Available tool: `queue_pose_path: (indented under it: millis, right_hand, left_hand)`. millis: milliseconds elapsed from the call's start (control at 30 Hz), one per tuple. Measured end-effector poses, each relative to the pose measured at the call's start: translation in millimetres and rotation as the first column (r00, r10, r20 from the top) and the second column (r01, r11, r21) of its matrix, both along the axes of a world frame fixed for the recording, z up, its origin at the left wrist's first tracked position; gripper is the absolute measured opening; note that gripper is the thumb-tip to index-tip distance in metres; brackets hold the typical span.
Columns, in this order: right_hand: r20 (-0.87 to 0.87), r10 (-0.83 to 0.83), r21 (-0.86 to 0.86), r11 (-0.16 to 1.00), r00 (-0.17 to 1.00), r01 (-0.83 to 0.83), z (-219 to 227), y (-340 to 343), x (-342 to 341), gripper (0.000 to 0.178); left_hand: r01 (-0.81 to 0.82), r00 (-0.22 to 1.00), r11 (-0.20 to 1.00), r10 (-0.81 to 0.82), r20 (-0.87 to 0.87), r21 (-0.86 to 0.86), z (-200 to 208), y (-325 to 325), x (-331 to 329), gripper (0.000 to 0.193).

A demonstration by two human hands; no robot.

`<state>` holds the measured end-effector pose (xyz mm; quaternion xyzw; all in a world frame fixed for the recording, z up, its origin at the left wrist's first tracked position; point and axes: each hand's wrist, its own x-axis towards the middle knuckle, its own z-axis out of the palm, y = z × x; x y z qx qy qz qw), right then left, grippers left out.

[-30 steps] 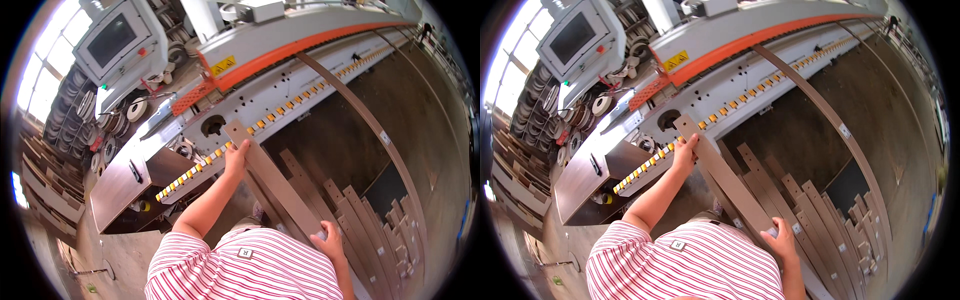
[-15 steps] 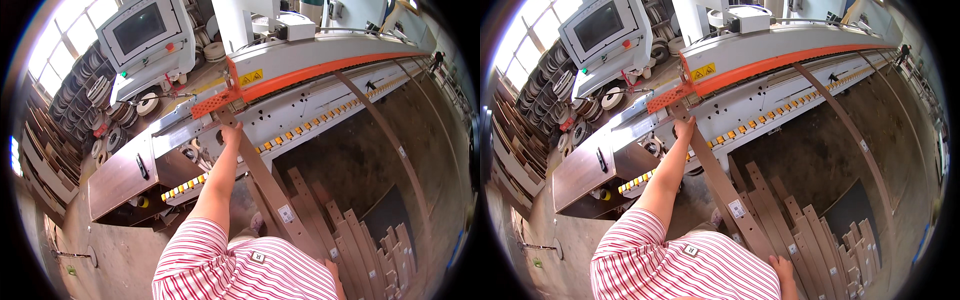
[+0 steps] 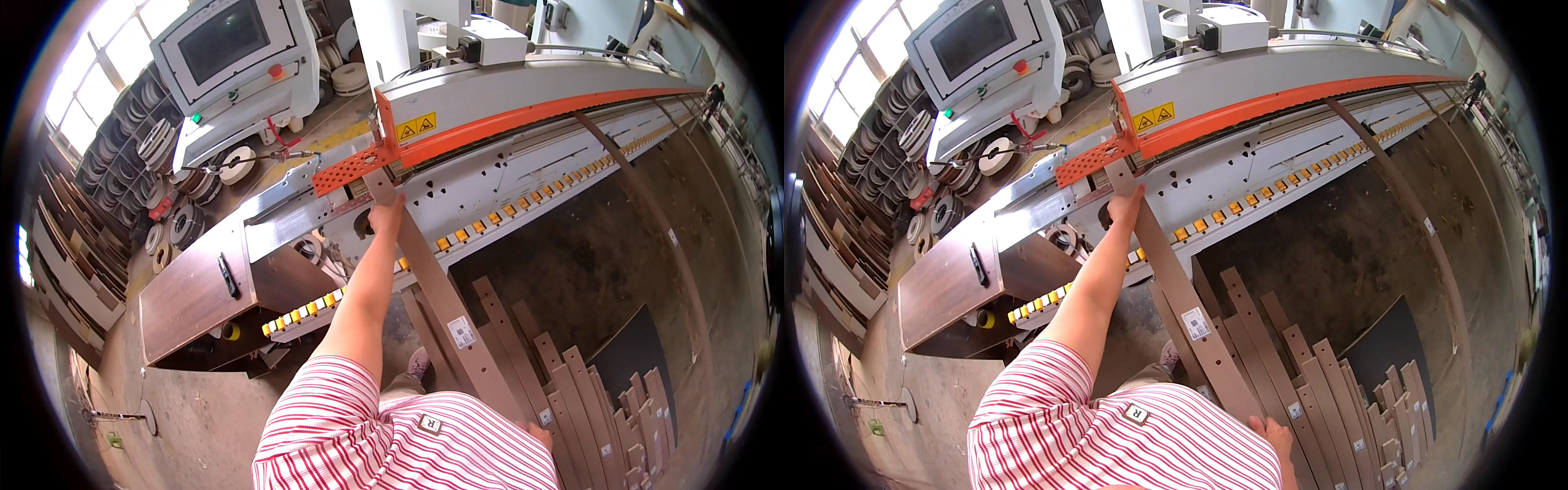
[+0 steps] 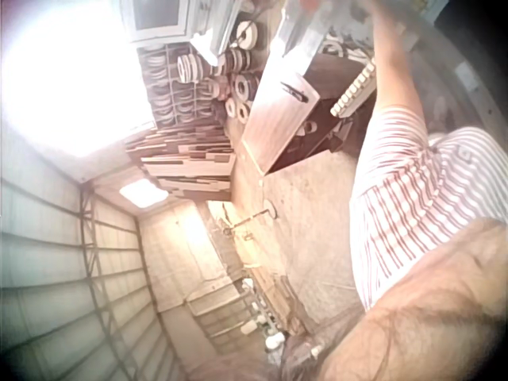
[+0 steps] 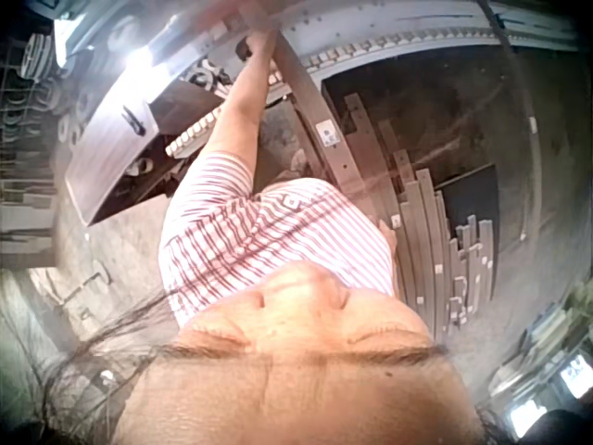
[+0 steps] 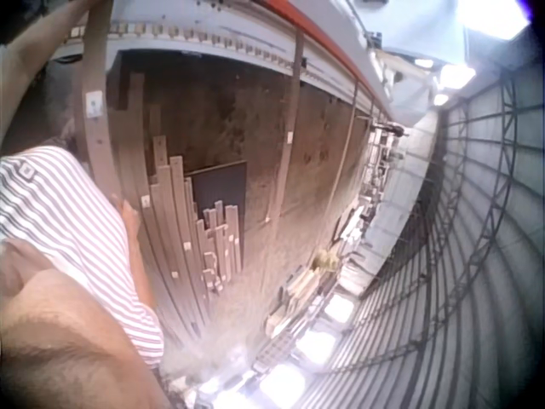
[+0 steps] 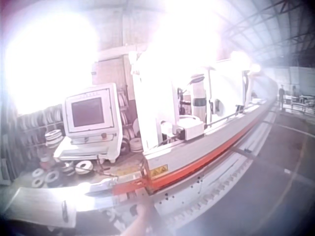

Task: The person repeatedly picks up long wooden planks from a pile on the floor and feeds them into a large industrial machine. They guide the planks through the machine's rollers and then place the processed pieces onto a growing stack on the floor.

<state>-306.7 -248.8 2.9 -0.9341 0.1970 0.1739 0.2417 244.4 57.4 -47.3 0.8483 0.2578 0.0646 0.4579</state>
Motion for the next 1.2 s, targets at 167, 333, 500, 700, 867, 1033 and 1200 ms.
queue_pose_path:
  millis: [167, 333, 500, 700, 867, 1033, 1200]
  right_hand:
    - [-0.057, 0.021, 0.048, 0.999, 0.998, -0.018, -4.8, 3.2, 7.2, 0.072]
    - [0.004, 0.007, 0.065, 0.998, 1.000, -0.007, -5.7, 2.1, 9.3, 0.067]
    - [-0.029, -0.031, 0.099, 0.995, 0.999, 0.034, -9.7, -1.6, 9.6, 0.064]
    - [-0.040, -0.095, 0.130, 0.987, 0.995, 0.100, -10.6, -10.9, 14.0, 0.065]
    - [-0.041, -0.116, 0.093, 0.989, 0.992, 0.119, -8.1, -31.6, 20.3, 0.065]
    - [-0.076, -0.171, 0.077, 0.981, 0.982, 0.177, 8.7, -60.6, 47.3, 0.059]
    - [-0.072, -0.160, 0.042, 0.986, 0.984, 0.164, 14.9, -94.7, 76.3, 0.056]
  left_hand:
    - [0.068, 0.998, 0.997, -0.069, 0.015, 0.048, -2.6, 8.8, 9.4, 0.070]
    - [0.061, 0.997, 0.996, -0.064, 0.044, 0.062, 1.2, 6.7, 12.6, 0.070]
    - [0.026, 0.999, 1.000, -0.027, 0.045, 0.012, -0.5, 3.4, 14.9, 0.069]
    - [0.044, 0.996, 0.999, -0.042, 0.077, -0.026, -0.4, -7.3, 21.1, 0.067]
    - [0.048, 0.992, 0.999, -0.046, 0.117, -0.013, -6.6, -25.2, 33.0, 0.069]
    - [-0.048, 0.981, 0.985, 0.015, 0.193, 0.164, -26.1, -71.1, 63.6, 0.062]
    - [0.396, 0.756, 0.400, -0.653, -0.047, 0.827, -52.6, -62.9, 113.5, 0.034]
